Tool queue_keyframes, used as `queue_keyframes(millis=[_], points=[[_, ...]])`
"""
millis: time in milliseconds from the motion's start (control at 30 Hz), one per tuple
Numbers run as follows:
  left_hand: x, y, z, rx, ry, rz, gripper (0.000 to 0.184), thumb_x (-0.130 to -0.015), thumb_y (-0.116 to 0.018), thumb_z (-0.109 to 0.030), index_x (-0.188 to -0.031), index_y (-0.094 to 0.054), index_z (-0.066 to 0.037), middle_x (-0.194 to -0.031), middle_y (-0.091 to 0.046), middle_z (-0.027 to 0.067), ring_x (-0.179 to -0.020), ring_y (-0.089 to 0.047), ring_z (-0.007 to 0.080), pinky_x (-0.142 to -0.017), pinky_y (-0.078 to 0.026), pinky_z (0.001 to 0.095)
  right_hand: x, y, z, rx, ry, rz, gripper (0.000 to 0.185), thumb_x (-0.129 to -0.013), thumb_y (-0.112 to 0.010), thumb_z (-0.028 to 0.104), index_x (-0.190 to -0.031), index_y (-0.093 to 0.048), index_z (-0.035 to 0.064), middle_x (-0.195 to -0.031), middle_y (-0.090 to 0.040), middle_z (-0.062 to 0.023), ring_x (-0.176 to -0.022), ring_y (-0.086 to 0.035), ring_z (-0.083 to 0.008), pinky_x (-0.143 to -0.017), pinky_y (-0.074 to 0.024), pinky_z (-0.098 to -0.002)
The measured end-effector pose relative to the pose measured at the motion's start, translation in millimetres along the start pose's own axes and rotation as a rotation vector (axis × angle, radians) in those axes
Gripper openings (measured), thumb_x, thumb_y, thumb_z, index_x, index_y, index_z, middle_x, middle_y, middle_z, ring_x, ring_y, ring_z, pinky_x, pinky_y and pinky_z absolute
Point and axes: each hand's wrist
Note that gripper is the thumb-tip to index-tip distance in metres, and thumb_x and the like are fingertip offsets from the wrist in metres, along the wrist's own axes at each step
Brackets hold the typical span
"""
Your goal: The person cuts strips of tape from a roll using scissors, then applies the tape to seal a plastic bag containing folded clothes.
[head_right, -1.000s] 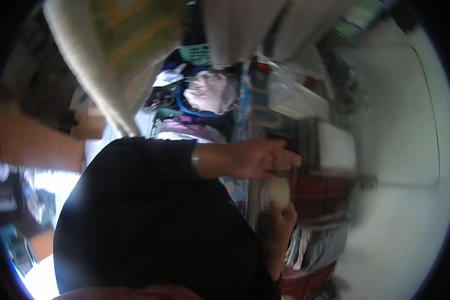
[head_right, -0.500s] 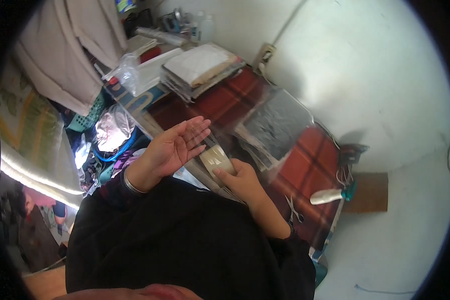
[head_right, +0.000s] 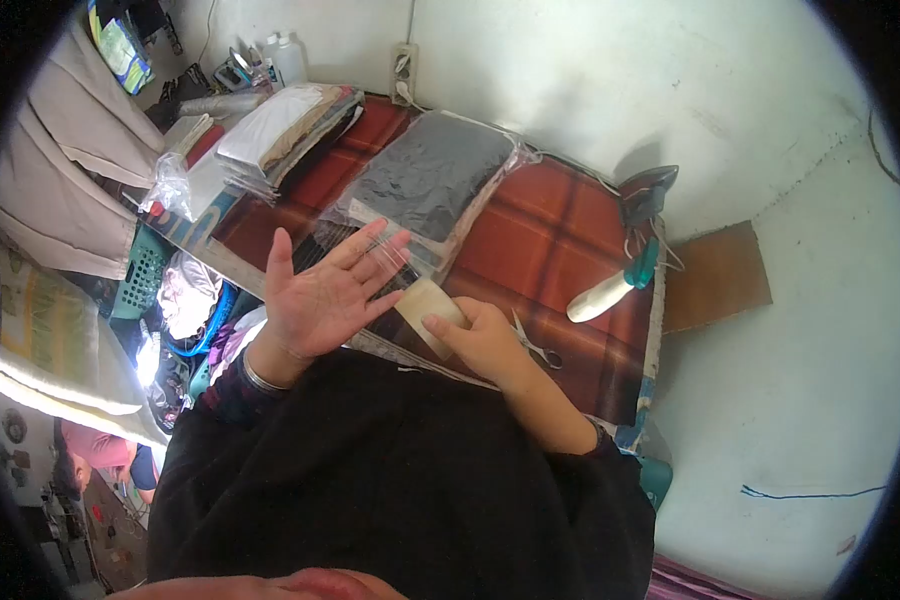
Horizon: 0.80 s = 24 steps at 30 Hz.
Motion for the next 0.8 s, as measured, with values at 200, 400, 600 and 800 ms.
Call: queue_keyframes(millis=[200, 400, 600, 800], points=[[-13, -6, 17, -0.008, 0.005, 0.040, 0.105, -0.078, -0.027, -0.084, -0.151, -0.015, -0.009, -0.156, -0.017, 0.0109, -0.141, -0.022, 0.0208, -0.113, -0.016, 0.0434, 7, 23, -14, 0.037, 0.074, -0.035, 0.035, -0.086, -0.069, 0.033, -0.093, -0.066, -0.0008, -0.075, -0.064, -0.0033, -0.067, -0.058, -0.0094, -0.060, -0.0460, -0.0268], [-16, -16, 20, 0.013, -0.016, 0.027, 0.109, -0.077, -0.027, -0.086, -0.151, -0.011, -0.008, -0.157, -0.013, 0.0128, -0.143, -0.019, 0.0236, -0.113, -0.018, 0.0451, 3, 28, -15, 0.031, 0.054, -0.018, 0.036, -0.085, -0.069, 0.035, -0.094, -0.067, 0.0003, -0.075, -0.065, -0.0036, -0.068, -0.058, -0.0101, -0.061, -0.0460, -0.0274], [-11, -16, 19, -0.003, -0.063, 0.023, 0.109, -0.077, -0.026, -0.086, -0.151, -0.010, -0.008, -0.157, -0.012, 0.0128, -0.143, -0.018, 0.0235, -0.114, -0.015, 0.0453, -6, 25, -13, 0.080, 0.025, 0.029, 0.038, -0.085, -0.067, 0.041, -0.096, -0.068, 0.0039, -0.077, -0.065, -0.0032, -0.069, -0.058, -0.0104, -0.063, -0.0461, -0.0277], [-8, -15, 19, 0.004, -0.077, -0.004, 0.109, -0.077, -0.026, -0.086, -0.151, -0.009, -0.008, -0.158, -0.011, 0.0129, -0.143, -0.017, 0.0265, -0.114, -0.015, 0.0457, -14, 20, -20, -0.028, 0.016, 0.076, 0.037, -0.086, -0.068, 0.036, -0.097, -0.066, 0.0008, -0.078, -0.064, -0.0033, -0.069, -0.057, -0.0103, -0.062, -0.0453, -0.0269]])
Point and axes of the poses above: each hand's wrist, its own x-axis away from the middle knuckle, its own y-axis out of the back of the hand, z = x × y
